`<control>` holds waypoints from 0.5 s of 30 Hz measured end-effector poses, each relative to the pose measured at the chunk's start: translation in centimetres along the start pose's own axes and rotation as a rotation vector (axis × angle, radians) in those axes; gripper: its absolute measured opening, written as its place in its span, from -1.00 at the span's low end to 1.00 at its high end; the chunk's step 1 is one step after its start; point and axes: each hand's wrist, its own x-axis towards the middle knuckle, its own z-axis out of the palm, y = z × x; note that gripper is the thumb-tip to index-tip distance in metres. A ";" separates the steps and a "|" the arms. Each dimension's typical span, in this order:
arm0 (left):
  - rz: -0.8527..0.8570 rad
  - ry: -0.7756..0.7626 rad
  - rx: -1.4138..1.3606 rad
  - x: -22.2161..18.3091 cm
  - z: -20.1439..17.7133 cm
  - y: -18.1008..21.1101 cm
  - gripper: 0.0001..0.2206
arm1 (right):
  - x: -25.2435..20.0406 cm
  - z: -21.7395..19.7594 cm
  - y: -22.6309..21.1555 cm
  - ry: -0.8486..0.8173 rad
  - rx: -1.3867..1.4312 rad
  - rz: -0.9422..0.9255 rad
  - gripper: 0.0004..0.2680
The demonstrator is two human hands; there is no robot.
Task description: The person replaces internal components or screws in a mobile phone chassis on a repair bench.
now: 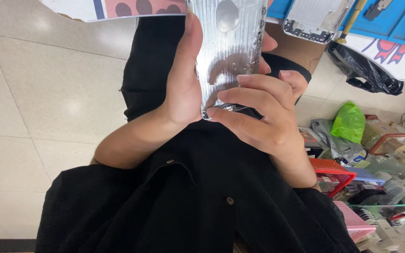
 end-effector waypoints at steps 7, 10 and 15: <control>0.050 -0.019 -0.006 0.3 -0.5 0.1 -0.31 | -0.6 1.1 0.6 0.045 0.012 0.001 -0.81; 0.067 -0.037 -0.034 0.3 -1.2 -0.1 -0.29 | -0.1 1.3 0.9 0.063 0.063 -0.026 -0.82; -0.005 -0.031 -0.095 1.2 -0.9 1.7 -0.31 | 0.3 2.6 1.3 0.123 -0.001 -0.063 -0.82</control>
